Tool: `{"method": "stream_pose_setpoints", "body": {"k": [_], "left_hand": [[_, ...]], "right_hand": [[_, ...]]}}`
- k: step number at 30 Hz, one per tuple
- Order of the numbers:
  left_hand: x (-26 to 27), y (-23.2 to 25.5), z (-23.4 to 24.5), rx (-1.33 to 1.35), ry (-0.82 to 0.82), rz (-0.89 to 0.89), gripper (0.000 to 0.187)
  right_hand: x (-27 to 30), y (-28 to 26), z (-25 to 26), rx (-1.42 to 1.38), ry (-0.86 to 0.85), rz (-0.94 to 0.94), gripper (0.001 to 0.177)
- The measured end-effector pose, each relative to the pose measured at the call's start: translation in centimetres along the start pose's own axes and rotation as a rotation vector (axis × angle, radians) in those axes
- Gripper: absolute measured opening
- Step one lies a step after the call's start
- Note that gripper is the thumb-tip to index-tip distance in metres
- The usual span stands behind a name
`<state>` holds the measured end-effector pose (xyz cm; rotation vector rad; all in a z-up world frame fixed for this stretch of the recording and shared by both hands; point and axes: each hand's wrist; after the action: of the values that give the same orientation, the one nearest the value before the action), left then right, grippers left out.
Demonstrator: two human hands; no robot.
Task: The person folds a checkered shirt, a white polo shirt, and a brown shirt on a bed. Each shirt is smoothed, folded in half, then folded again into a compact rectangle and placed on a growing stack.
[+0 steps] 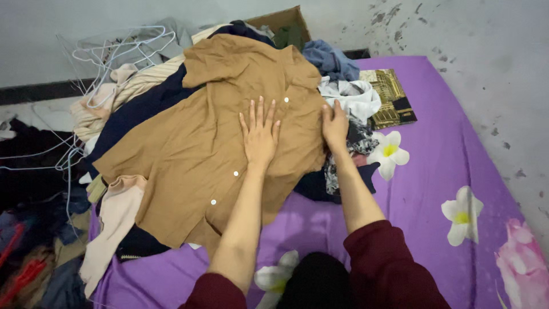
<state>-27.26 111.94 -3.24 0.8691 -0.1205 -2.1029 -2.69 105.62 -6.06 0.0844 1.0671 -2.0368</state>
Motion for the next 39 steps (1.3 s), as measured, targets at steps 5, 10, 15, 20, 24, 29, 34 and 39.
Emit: {"method": "stream_pose_setpoints", "body": {"k": [5, 10, 15, 20, 24, 29, 34, 39], "left_hand": [[1.3, -0.6, -1.1, 0.013, -0.003, 0.003, 0.059], [1.4, 0.6, 0.7, 0.064, -0.031, 0.036, 0.059], [1.5, 4.2, 6.4, 0.311, -0.017, 0.069, 0.041], [-0.3, 8.2, 12.4, 0.507, 0.106, 0.014, 0.026], [-1.8, 13.1, 8.5, 0.785, 0.110, -0.425, 0.030], [7.8, 20.1, -3.9, 0.635, -0.598, -0.518, 0.035], [15.4, 25.1, -7.8, 0.505, -0.929, -0.640, 0.035], [13.0, 32.6, -0.7, 0.876, -0.501, -0.773, 0.046]], "right_hand": [[0.7, -0.7, 0.9, -0.204, 0.100, -0.083, 0.030], [3.0, -5.0, 5.0, -0.837, 0.117, 0.004, 0.016], [5.6, -7.1, 12.8, -1.216, -0.100, -0.114, 0.011], [10.7, -5.4, 23.5, -1.264, -0.269, -0.059, 0.012], [16.0, -2.5, 31.0, -1.270, -0.303, -0.025, 0.011], [22.3, 1.9, 39.6, -1.202, -0.130, -0.123, 0.011], [30.2, 7.5, 47.6, -1.074, 0.043, -0.246, 0.008], [38.8, 10.6, 55.5, -0.861, 0.274, -0.399, 0.008]]}}
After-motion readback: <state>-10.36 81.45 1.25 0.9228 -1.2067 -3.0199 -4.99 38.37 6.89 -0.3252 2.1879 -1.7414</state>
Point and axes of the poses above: each hand's wrist, its own x-axis away from the middle knuckle, its own z-axis out of the back of the hand, y = z × x, and after that the axes turned 3 degrees about -x, right-handed
